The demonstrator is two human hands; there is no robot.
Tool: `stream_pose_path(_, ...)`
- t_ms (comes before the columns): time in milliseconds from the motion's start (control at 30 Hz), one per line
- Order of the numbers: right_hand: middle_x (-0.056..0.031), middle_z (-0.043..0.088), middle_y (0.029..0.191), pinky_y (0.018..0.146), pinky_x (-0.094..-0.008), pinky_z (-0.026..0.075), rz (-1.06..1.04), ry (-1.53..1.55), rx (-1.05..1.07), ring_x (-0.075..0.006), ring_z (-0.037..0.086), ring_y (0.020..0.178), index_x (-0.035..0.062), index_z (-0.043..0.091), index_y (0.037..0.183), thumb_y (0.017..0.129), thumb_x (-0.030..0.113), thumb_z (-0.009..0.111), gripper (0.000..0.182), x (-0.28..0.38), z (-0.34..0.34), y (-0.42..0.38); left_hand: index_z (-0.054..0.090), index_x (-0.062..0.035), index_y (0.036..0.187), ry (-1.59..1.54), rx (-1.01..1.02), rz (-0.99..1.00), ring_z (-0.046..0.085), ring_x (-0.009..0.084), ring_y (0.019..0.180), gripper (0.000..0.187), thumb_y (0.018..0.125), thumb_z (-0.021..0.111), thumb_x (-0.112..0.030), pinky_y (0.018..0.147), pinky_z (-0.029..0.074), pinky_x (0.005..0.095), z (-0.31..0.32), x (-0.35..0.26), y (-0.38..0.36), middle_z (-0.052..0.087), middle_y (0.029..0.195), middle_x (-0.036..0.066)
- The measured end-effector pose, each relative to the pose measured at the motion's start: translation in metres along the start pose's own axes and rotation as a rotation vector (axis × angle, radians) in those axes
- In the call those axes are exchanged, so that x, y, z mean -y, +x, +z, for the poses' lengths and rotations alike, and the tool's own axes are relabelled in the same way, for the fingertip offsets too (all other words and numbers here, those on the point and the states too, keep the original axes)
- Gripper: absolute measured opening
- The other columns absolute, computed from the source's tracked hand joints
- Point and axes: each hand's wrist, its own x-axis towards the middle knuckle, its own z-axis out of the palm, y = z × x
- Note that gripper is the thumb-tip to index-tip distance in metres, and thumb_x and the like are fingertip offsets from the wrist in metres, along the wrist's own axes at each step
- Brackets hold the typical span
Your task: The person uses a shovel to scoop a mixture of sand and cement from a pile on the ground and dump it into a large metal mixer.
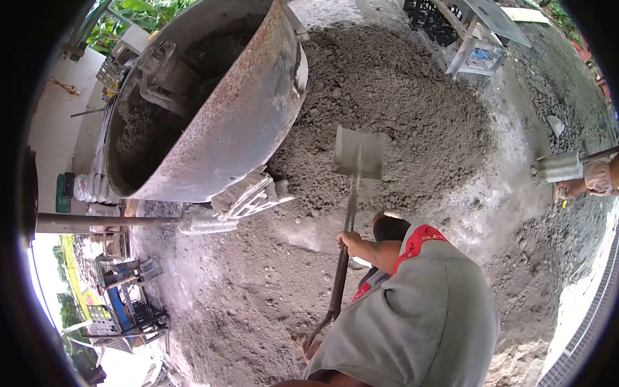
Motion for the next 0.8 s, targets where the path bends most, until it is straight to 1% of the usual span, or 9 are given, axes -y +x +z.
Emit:
stream_pose_path(100, -0.0065, 0.047, 0.057, 0.047, -0.0357, 0.045, 0.028, -0.106, 0.077, -0.0205, 0.049, 0.049, 0.0056, 0.048, 0.065, 0.078, 0.009, 0.058, 0.016, 0.0, 0.018, -0.012, 0.045, -0.0112, 0.083, -0.281, 0.009, -0.163, 0.037, 0.0103, 0.043, 0.009, 0.079, 0.053, -0.012, 0.044, 0.037, 0.0268, -0.008, 0.002, -0.02, 0.043, 0.056, -0.002)
stream_pose_path(200, -0.0058, 0.047, 0.056, 0.053, -0.0367, 0.047, 0.108, -0.056, 0.247, -0.0201, 0.05, 0.051, 0.0064, 0.048, 0.067, 0.081, 0.014, 0.058, 0.019, 0.027, 0.034, -0.017, 0.044, -0.0126, 0.08, -0.923, 0.459, -0.273, 0.036, 0.0102, 0.042, 0.009, 0.083, 0.052, -0.015, 0.045, 0.037, 0.0276, 0.013, -0.011, -0.01, 0.043, 0.056, -0.003)
stream_pose_path(233, -0.0054, 0.048, 0.059, 0.055, -0.0365, 0.048, 0.049, -0.079, 0.276, -0.0198, 0.051, 0.053, 0.0063, 0.049, 0.07, 0.083, 0.017, 0.058, 0.018, 0.04, 0.038, -0.027, 0.043, -0.0131, 0.079, -1.038, 0.511, -0.329, 0.035, 0.0102, 0.042, 0.01, 0.084, 0.052, -0.017, 0.045, 0.038, 0.0278, 0.044, -0.026, -0.001, 0.043, 0.056, -0.003)
stream_pose_path(300, -0.0044, 0.05, 0.065, 0.058, -0.0357, 0.049, -0.028, -0.201, 0.414, -0.0189, 0.053, 0.057, 0.0058, 0.05, 0.077, 0.085, 0.022, 0.057, 0.019, 0.072, 0.049, -0.074, 0.046, -0.0135, 0.092, -1.039, 0.073, -0.317, 0.03, 0.0085, 0.045, 0.018, 0.077, 0.053, -0.006, 0.043, 0.032, 0.0247, 0.159, -0.085, 0.023, 0.033, 0.057, -0.004)
stream_pose_path(400, -0.004, 0.053, 0.072, 0.058, -0.0329, 0.049, -0.387, -0.555, 0.399, -0.0163, 0.056, 0.061, 0.0042, 0.05, 0.08, 0.085, 0.025, 0.059, 0.023, 0.131, 0.042, -0.134, 0.047, -0.0098, 0.085, -0.963, 0.122, -0.184, 0.04, 0.0096, 0.048, 0.014, 0.077, 0.058, -0.008, 0.047, 0.035, 0.0249, 0.338, -0.079, 0.115, 0.041, 0.058, -0.001)
stream_pose_path(433, -0.0038, 0.053, 0.071, 0.056, -0.0323, 0.048, -0.321, -0.601, 0.338, -0.0152, 0.056, 0.061, 0.0042, 0.05, 0.079, 0.086, 0.024, 0.058, 0.023, 0.15, 0.04, -0.124, 0.047, -0.0096, 0.08, -1.02, 0.12, -0.193, 0.04, 0.0124, 0.049, 0.008, 0.077, 0.054, -0.01, 0.047, 0.036, 0.0264, 0.364, -0.08, 0.124, 0.04, 0.059, 0.0)
stream_pose_path(600, -0.0028, 0.052, 0.067, 0.05, -0.0295, 0.044, -0.14, -0.398, 0.116, -0.0122, 0.053, 0.056, 0.0058, 0.051, 0.077, 0.086, 0.022, 0.056, 0.019, 0.205, 0.057, -0.1, 0.044, -0.0104, 0.078, -1.21, 0.349, -0.294, 0.041, 0.011, 0.049, 0.012, 0.078, 0.055, -0.005, 0.047, 0.038, 0.0261, 0.372, -0.156, 0.108, 0.039, 0.056, 0.0)
stream_pose_path(700, -0.0086, 0.054, 0.078, 0.057, -0.0343, 0.046, -0.241, -0.694, 0.169, -0.0187, 0.056, 0.066, -0.0002, 0.053, 0.086, 0.08, 0.017, 0.057, 0.019, 0.221, 0.077, -0.126, 0.042, -0.0121, 0.075, -1.216, 0.419, -0.355, 0.04, 0.0107, 0.048, 0.013, 0.08, 0.052, -0.007, 0.049, 0.038, 0.0265, 0.372, -0.183, 0.119, 0.037, 0.055, -0.001)
stream_pose_path(800, -0.012, 0.058, 0.079, 0.061, -0.0384, 0.046, -0.499, -1.129, 0.189, -0.0246, 0.061, 0.075, -0.0021, 0.058, 0.087, 0.074, 0.013, 0.058, 0.02, 0.234, 0.084, -0.038, 0.044, -0.0126, 0.075, -1.163, 0.379, -0.381, 0.039, 0.0108, 0.048, 0.009, 0.08, 0.051, -0.008, 0.05, 0.037, 0.026, 0.407, -0.194, 0.153, 0.037, 0.056, -0.002)
